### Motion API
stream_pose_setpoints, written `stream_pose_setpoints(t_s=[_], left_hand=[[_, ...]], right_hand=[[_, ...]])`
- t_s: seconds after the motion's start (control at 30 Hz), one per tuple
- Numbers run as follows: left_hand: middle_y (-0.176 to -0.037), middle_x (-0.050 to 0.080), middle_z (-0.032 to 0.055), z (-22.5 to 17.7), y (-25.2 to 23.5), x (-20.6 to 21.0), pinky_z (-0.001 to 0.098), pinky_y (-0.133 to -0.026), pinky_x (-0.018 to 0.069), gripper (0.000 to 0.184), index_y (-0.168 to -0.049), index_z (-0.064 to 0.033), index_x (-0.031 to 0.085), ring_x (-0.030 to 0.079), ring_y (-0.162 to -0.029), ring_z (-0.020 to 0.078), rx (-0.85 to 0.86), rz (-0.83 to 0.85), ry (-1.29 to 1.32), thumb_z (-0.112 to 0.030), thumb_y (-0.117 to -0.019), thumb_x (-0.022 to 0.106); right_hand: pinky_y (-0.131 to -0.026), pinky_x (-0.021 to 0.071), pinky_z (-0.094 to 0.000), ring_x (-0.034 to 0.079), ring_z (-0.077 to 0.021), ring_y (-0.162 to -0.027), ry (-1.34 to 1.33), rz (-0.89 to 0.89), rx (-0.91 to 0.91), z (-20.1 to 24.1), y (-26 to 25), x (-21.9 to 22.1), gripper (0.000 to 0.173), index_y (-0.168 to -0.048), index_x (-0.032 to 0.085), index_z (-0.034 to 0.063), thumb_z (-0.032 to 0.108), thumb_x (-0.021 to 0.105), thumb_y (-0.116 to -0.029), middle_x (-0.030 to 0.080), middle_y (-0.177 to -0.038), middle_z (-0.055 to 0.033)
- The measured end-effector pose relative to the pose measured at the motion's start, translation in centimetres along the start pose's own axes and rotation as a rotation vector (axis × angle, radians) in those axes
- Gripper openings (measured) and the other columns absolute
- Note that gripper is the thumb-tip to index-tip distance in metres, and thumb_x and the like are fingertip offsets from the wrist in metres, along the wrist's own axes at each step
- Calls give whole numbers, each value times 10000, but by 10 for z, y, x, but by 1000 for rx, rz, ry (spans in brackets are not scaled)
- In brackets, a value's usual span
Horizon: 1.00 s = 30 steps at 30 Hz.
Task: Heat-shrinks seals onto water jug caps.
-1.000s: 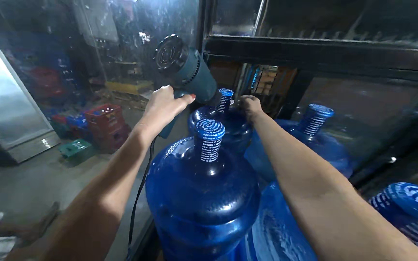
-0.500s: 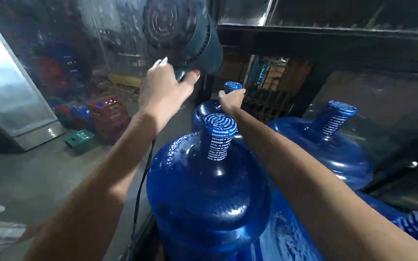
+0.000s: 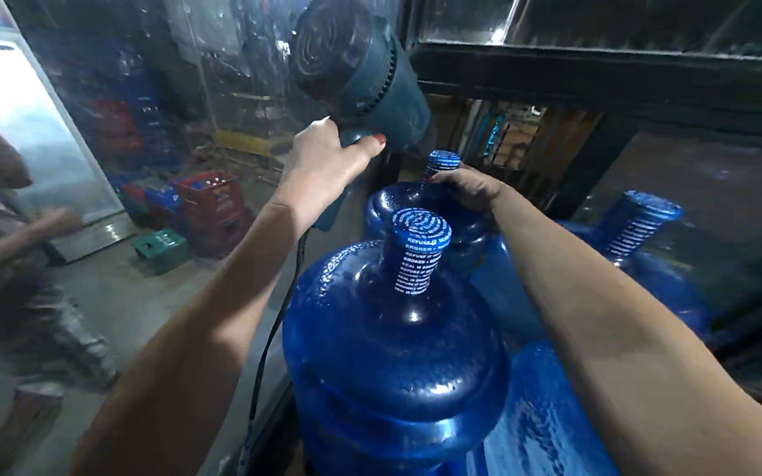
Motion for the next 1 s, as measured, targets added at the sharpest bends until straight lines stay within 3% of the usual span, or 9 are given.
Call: stream_pose_setpoints(t_s=[0.17, 0.27, 0.37, 0.47, 0.63, 0.73, 0.83, 0.9, 1.0], left_hand=[[-1080, 657, 214, 2, -1, 5, 557, -893, 494, 556, -1143, 47, 634, 643, -1022, 320, -1, 40, -32, -480, -970, 670], [-1099, 628, 249, 2, 1, 6, 579, -895, 470, 603, -1147, 85, 616, 609, -1035, 361, -23, 68, -75, -492, -975, 659], [-1110, 627, 257, 6, 1, 10, 593, -899, 462, 603, -1169, 84, 614, 604, -1044, 372, -28, 84, -86, -485, -973, 666], [-1143, 629, 275, 10, 0, 15, 613, -929, 455, 607, -1207, 83, 613, 603, -1090, 396, -28, 95, -93, -478, -980, 660], [-1085, 630, 289, 14, 0, 21, 629, -889, 463, 619, -1182, 110, 600, 613, -1028, 416, -35, 106, -168, -473, -985, 655], [-1056, 639, 281, 7, 3, 18, 645, -869, 468, 570, -1141, 91, 613, 631, -1003, 423, 7, 34, -212, -459, -996, 647], [-1174, 636, 290, 1, 6, 11, 655, -944, 462, 578, -1180, 92, 625, 625, -1114, 434, 96, -87, -193, -457, -999, 628], [-1210, 632, 284, -7, 9, 3, 629, -969, 461, 582, -1196, 88, 627, 620, -1150, 416, 128, -157, -175, -461, -1003, 617], [-1252, 639, 233, -15, 14, -7, 549, -1032, 454, 555, -1260, 36, 621, 605, -1212, 333, 149, -212, -106, -453, -999, 628]], right_hand=[[-802, 502, -290, 566, -104, -922, 77, -51, 25, 5, 22, -10, 404, -1412, 441, 54, 66, 471, -1009, 561, -1109, -65], [-786, 516, -327, 585, -133, -899, -6, -307, -20, -6, 18, -27, 339, -1347, 506, 4, 131, 507, -1032, 602, -1099, -99], [-953, 483, -458, 580, -279, -1112, -85, -522, -40, -14, 17, -42, 361, -1333, 563, -44, 134, 527, -1021, 588, -1284, -218], [-972, 474, -516, 587, -345, -1145, -39, -641, 67, -16, 18, -42, 343, -1276, 598, -73, 150, 575, -1016, 598, -1281, -253], [-1035, 433, -597, 576, -409, -1224, 366, -339, 196, 9, 31, -9, 405, -1250, 603, -103, 222, 615, -1009, 598, -1299, -297], [-998, 457, -577, 572, -398, -1195, 353, -244, 190, 27, 31, 26, 512, -1317, 512, -136, 197, 656, -957, 556, -1311, -313], [-1043, 449, -591, 507, -437, -1317, 279, -491, 217, 28, 21, 55, 811, -1448, 353, -117, 349, 724, -897, 457, -1434, -332], [-1026, 474, -551, 543, -416, -1300, 368, -635, 158, 23, 16, 64, 819, -1434, 366, -120, 413, 701, -910, 497, -1406, -322], [-1026, 489, -519, 569, -392, -1277, 377, -684, 33, 10, 9, 64, 769, -1459, 320, -92, 346, 670, -932, 518, -1384, -296]])
Point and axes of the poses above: each hand's wrist, its own y-axis away from the middle knuckle, its own x-axis out of the palm, z = x × y, the point moved 2 cm from there along -y, towards the middle knuckle
